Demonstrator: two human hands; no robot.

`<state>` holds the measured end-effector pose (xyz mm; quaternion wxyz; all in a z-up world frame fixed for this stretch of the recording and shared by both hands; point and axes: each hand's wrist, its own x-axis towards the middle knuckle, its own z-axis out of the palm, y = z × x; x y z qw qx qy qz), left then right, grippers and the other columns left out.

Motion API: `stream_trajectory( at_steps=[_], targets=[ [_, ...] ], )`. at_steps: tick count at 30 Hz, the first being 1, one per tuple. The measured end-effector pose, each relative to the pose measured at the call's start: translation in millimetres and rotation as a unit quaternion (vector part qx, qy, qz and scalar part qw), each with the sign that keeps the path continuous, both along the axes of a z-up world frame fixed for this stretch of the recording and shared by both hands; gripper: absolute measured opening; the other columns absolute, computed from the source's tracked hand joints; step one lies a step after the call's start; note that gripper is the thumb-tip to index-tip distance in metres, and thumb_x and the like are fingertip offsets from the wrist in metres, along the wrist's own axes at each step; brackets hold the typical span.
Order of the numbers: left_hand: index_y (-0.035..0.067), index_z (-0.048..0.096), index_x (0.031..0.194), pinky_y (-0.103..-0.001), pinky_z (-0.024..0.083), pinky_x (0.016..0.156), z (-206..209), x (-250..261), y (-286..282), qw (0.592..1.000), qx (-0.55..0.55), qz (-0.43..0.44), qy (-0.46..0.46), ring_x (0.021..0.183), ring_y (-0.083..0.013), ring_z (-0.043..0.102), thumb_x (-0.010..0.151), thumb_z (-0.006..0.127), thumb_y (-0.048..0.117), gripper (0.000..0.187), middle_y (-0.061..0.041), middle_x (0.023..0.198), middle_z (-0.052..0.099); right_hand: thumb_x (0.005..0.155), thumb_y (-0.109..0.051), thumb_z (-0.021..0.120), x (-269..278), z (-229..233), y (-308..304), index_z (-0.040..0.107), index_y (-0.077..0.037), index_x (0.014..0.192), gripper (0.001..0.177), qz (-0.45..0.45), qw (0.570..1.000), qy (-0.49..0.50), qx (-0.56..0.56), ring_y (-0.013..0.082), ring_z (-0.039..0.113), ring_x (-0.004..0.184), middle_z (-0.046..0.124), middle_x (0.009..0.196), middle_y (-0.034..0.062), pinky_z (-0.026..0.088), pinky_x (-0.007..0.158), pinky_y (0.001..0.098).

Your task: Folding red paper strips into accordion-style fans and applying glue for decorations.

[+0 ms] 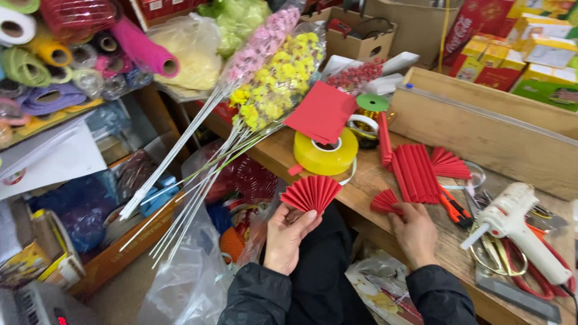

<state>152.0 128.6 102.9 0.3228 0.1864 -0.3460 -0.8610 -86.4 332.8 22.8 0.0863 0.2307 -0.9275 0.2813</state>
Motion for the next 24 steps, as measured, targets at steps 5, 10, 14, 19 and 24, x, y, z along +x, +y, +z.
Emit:
stream_trajectory(
  at_steps=[5, 10, 14, 19, 24],
  targets=[
    [-0.001, 0.066, 0.128, -0.048, 0.067, 0.096, 14.6, 3.7, 5.9, 1.000, -0.004, -0.004, -0.026, 0.101, -0.0375, 0.077, 0.084, 0.079, -0.002, 0.046, -0.022, 0.111, 0.075, 0.093, -0.014, 0.080, 28.5, 10.8, -12.3, 0.080, -0.013, 0.101, 0.008, -0.017, 0.975, -0.047, -0.215, 0.0156, 0.063, 0.081, 0.075, 0.093, 0.0015, 0.051, 0.082, 0.0320],
    [-0.002, 0.067, 0.120, -0.047, 0.068, 0.093, 18.1, 4.6, 8.3, 0.999, -0.013, 0.011, -0.033, 0.098, -0.0383, 0.078, 0.083, 0.080, -0.004, 0.039, -0.020, 0.103, 0.075, 0.093, -0.030, 0.076, 42.8, 44.9, -27.6, 0.065, -0.010, 0.138, 0.051, -0.021, 0.987, -0.082, -0.136, 0.0270, 0.066, 0.075, 0.056, 0.123, 0.0160, 0.054, 0.085, 0.0436],
    [0.000, 0.066, 0.125, -0.046, 0.066, 0.094, 27.2, 4.8, 11.1, 0.999, -0.006, 0.002, -0.052, 0.101, -0.0377, 0.077, 0.081, 0.081, -0.003, 0.047, -0.021, 0.111, 0.073, 0.092, -0.038, 0.075, 41.2, 60.4, -37.7, 0.057, -0.012, 0.145, 0.061, -0.022, 0.987, -0.159, -0.034, 0.0310, 0.068, 0.095, 0.053, 0.137, 0.0166, 0.057, 0.092, 0.0474],
    [0.001, 0.064, 0.128, -0.046, 0.066, 0.093, 25.1, 5.3, 11.3, 0.999, 0.004, 0.010, -0.043, 0.100, -0.0393, 0.078, 0.081, 0.080, -0.004, 0.050, -0.023, 0.111, 0.074, 0.095, -0.026, 0.071, 26.8, 26.6, -40.7, 0.070, -0.016, 0.120, 0.027, 0.000, 0.998, -0.056, -0.009, 0.0379, 0.071, 0.099, 0.072, 0.113, 0.0152, 0.057, 0.084, 0.0529],
    [-0.001, 0.068, 0.121, -0.048, 0.067, 0.092, 22.6, 4.0, 11.3, 0.999, 0.004, 0.018, -0.040, 0.100, -0.0378, 0.078, 0.083, 0.079, -0.004, 0.039, -0.021, 0.107, 0.074, 0.094, -0.020, 0.077, 62.0, 64.0, -41.3, 0.075, -0.011, 0.111, 0.019, -0.030, 0.975, -0.110, -0.189, 0.0224, 0.068, 0.087, 0.075, 0.102, 0.0085, 0.056, 0.078, 0.0386]
  ],
)
